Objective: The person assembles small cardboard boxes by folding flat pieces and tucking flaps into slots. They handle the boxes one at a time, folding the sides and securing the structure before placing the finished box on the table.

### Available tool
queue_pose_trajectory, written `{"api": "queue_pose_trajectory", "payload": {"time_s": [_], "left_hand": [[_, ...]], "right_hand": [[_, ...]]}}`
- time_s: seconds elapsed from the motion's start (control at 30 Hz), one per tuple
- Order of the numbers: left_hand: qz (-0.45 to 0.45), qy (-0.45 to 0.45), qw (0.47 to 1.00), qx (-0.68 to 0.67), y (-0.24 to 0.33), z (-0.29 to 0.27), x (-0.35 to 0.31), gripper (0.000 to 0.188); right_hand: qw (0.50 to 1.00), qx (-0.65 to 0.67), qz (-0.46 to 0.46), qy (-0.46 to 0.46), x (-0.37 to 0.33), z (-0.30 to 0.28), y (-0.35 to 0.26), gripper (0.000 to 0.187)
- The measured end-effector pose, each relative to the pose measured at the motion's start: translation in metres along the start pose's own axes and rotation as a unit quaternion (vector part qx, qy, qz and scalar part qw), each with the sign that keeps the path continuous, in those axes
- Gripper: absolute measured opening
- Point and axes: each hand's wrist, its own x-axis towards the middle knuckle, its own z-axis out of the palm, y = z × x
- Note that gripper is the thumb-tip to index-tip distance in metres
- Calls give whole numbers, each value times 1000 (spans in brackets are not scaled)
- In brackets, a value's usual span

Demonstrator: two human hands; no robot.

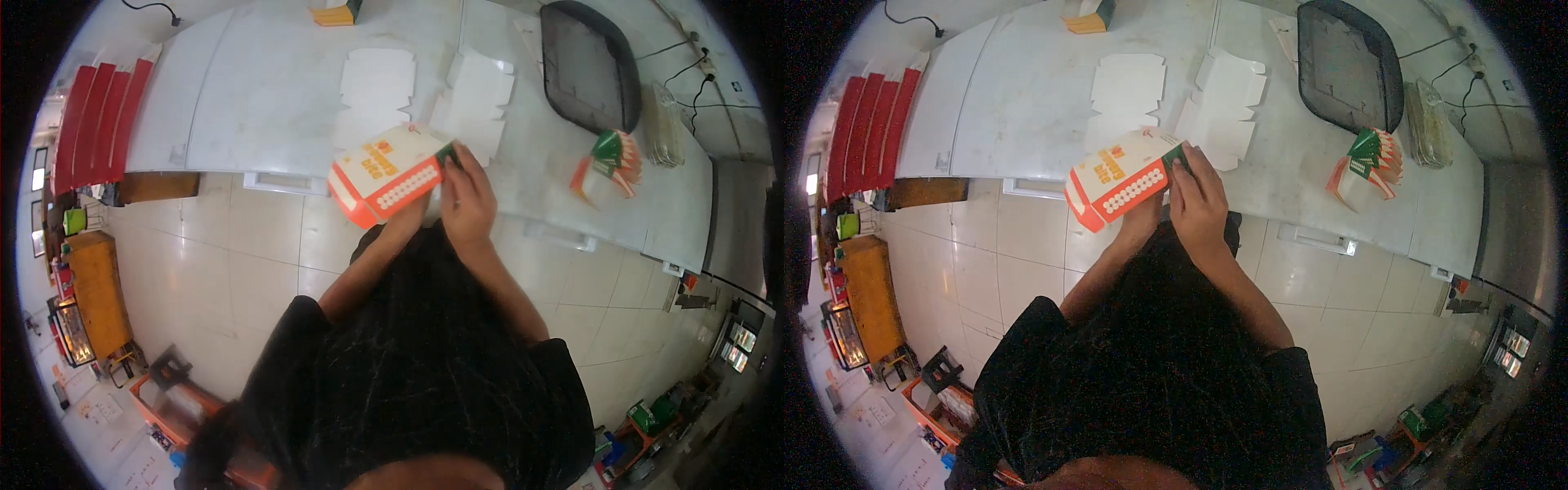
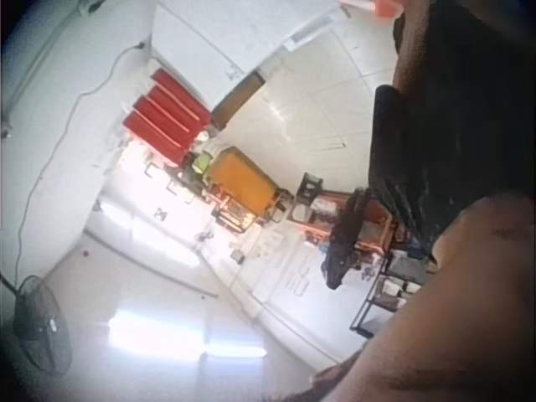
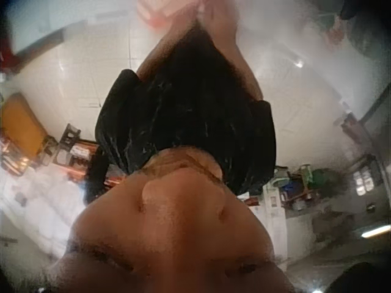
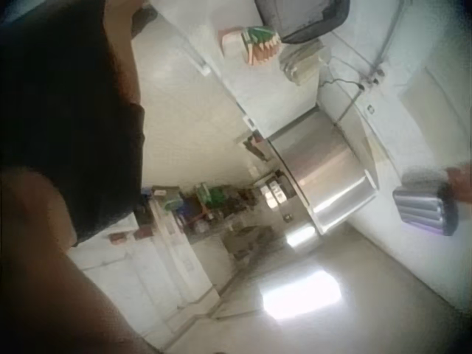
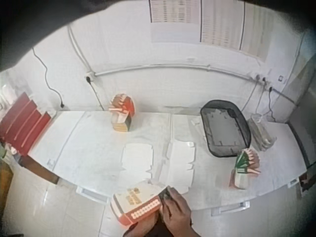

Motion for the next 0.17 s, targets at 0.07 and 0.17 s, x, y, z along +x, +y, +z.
{"api": "queue_pose_trajectory", "payload": {"time_s": [0.07,0.17], "left_hand": [[-29,8,999,-34,8,0,3,42],[-124,-6,988,-97,20,-3,10,44]], "right_hand": [[996,-63,-58,-2,-2,5,2,33],[994,-87,-58,-34,-8,13,4,51]]}}
